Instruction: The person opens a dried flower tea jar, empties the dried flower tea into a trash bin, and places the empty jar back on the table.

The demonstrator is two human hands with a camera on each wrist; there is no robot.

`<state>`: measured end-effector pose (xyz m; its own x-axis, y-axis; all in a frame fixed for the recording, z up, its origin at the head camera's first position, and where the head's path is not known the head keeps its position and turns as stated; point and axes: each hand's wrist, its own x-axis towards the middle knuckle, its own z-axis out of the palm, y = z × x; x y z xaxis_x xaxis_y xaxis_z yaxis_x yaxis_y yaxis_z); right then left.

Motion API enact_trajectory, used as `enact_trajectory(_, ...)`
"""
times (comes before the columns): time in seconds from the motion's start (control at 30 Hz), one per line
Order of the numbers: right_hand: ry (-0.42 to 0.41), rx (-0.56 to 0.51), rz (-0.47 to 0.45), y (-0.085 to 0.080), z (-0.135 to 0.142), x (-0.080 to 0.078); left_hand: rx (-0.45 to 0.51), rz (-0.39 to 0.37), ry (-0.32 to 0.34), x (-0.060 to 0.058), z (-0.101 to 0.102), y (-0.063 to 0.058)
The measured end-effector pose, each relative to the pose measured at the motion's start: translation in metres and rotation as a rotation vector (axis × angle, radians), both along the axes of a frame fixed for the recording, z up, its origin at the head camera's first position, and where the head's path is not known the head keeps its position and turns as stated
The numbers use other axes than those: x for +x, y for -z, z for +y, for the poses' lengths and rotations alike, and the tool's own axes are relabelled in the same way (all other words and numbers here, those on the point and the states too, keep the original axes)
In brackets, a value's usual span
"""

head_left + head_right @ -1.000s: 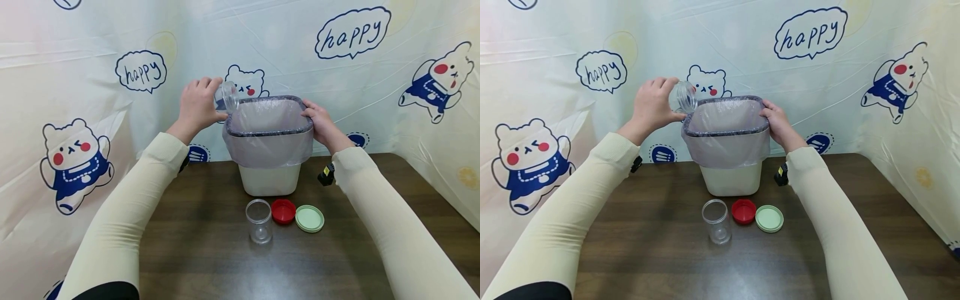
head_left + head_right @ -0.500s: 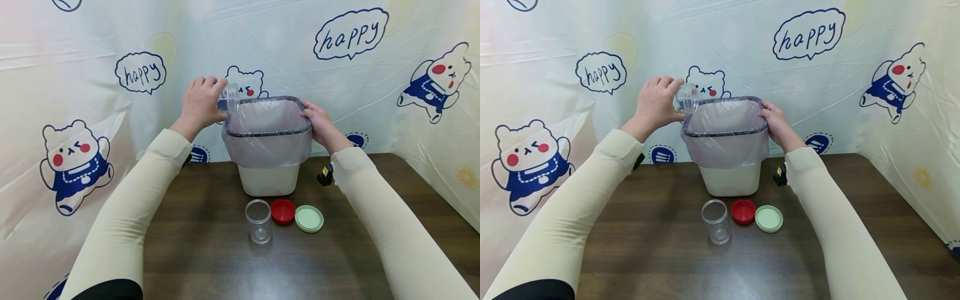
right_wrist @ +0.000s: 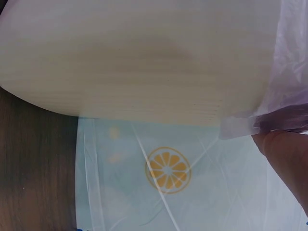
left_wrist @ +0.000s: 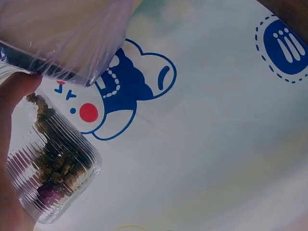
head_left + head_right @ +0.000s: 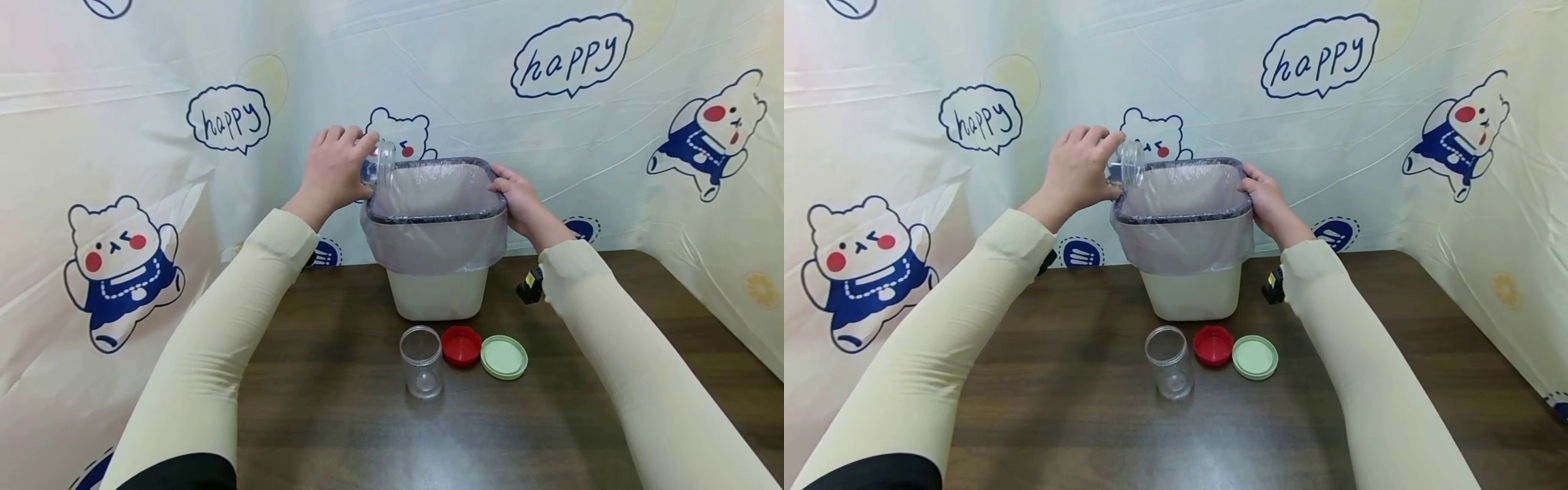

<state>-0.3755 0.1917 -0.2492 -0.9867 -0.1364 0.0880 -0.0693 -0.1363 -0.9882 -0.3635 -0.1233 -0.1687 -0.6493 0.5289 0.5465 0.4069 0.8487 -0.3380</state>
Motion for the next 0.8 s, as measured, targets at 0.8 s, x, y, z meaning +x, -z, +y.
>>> enact_trajectory(0.8,0.003,0.008,0.001,-0.0006,0.0005,-0.0002,-0.203,0.061,-0.023,-0.0018,0.0105,-0.0071)
